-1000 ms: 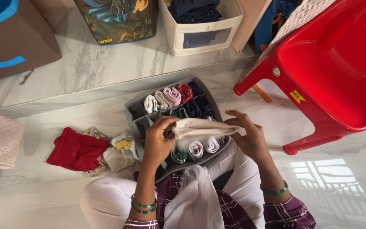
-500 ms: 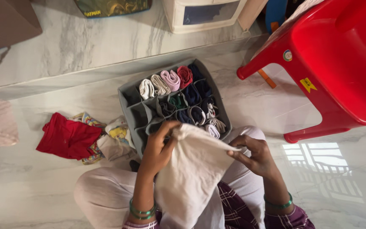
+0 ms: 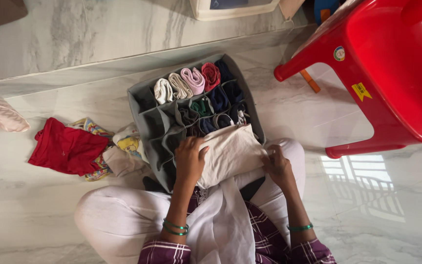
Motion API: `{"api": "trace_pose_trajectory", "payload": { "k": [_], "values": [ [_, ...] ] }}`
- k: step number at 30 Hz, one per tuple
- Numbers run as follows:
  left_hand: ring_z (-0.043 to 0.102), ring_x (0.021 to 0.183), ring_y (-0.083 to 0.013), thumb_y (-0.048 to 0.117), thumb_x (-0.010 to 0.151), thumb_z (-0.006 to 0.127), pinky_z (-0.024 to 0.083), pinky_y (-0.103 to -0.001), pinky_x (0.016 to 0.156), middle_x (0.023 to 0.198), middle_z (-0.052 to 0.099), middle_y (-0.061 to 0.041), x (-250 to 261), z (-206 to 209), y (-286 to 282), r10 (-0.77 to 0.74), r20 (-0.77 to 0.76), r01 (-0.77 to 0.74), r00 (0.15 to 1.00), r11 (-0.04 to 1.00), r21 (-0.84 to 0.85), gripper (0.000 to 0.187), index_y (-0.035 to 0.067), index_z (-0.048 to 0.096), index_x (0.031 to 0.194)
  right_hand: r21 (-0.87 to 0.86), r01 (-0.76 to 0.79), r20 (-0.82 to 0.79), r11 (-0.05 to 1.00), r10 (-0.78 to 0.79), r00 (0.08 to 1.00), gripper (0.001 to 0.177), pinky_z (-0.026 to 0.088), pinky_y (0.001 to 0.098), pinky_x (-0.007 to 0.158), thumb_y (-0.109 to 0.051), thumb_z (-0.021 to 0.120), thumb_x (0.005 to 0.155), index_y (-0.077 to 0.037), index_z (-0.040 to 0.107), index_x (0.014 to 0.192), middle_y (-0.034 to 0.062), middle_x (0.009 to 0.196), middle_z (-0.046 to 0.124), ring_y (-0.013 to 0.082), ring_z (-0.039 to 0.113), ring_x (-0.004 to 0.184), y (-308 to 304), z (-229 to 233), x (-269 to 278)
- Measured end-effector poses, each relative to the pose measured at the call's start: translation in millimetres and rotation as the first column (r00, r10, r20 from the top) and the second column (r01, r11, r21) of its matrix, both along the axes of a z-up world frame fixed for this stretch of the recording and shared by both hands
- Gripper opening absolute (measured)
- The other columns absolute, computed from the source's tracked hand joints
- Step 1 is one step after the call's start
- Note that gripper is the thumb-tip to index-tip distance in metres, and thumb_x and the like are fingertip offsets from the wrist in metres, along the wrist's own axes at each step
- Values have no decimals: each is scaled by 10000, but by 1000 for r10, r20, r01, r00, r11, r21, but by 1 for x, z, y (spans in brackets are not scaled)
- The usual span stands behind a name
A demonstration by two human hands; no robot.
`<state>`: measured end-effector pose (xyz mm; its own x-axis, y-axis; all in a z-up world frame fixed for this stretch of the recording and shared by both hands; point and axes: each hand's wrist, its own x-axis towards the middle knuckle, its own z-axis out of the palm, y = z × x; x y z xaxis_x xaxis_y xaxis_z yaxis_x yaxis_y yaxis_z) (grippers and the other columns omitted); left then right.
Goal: The person sits on the floor and folds several small garments, including a white cloth, a red cloth, a patterned cloth, and a striped cloth, placing each folded item into a compartmentalized organizer.
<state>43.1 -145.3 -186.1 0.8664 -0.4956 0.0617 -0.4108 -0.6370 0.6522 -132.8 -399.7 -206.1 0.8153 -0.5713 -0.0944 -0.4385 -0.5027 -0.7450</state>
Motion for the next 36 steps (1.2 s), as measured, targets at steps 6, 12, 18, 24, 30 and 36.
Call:
{"api": "trace_pose_trajectory", "payload": {
  "k": [6, 12, 18, 24, 30, 36],
  "values": [
    [526, 1219, -401, 326, 798, 806, 408, -582, 944, 1255, 573, -146, -4, -37, 10, 143, 120, -168, 982, 957, 236, 533, 94, 613, 1237, -56, 21, -36, 998, -23, 999, 576, 534, 380, 601, -326, 819, 854, 6, 546, 1238, 138, 773, 701, 247, 703, 684, 6, -13, 18],
    [617, 1154, -295, 206, 990, 645, 534, -423, 953, 1313, 559, -162, -45, -32, -9, 98, -182, -133, 978, 972, -192, 377, 98, 572, 1344, 455, 171, -150, 874, -114, 982, 489, 434, 349, 581, -313, 786, 895, 45, 723, 1222, 101, 829, 674, 208, 553, 691, 6, -1, 17],
    [493, 1338, -273, 58, 955, 646, 422, -414, 1106, 1407, 490, -208, -161, -47, -20, -212, -470, -245, 856, 635, -733, 617, -8, 333, 1484, 169, -383, 160, 908, 359, 920, 481, 581, 323, 832, -192, 726, 986, 15, 566, 1389, 168, 1129, 715, 201, 708, 1021, 81, 29, 32],
    [545, 1090, -193, 17, 919, 552, 474, -351, 888, 1309, 531, -158, -184, -112, -4, -179, -908, -699, 378, 588, -407, 555, 9, 410, 1455, 67, -669, 61, 740, 666, 743, 654, 603, 368, 706, -150, 798, 869, -56, 519, 1453, 199, 1133, 718, 288, 736, 851, 144, 40, 45],
    [658, 906, -132, 152, 984, 633, 512, -280, 811, 1065, 732, -162, -163, -88, 26, -306, -805, -171, 508, 880, -443, 256, -9, 682, 1176, 21, -483, 52, 876, 481, 875, 397, 630, 337, 720, -160, 649, 960, -65, 623, 1345, 134, 1090, 745, 229, 772, 842, 100, 24, 45],
    [703, 781, -232, 303, 1003, 670, 544, -355, 739, 1027, 694, -128, -107, -15, 46, 88, -491, -163, 867, 980, -112, 268, 76, 679, 1146, 123, -389, -105, 913, 401, 910, 482, 575, 370, 743, -328, 704, 957, 2, 614, 1296, 170, 1021, 744, 249, 742, 862, 75, -2, 84]
  ]
}}
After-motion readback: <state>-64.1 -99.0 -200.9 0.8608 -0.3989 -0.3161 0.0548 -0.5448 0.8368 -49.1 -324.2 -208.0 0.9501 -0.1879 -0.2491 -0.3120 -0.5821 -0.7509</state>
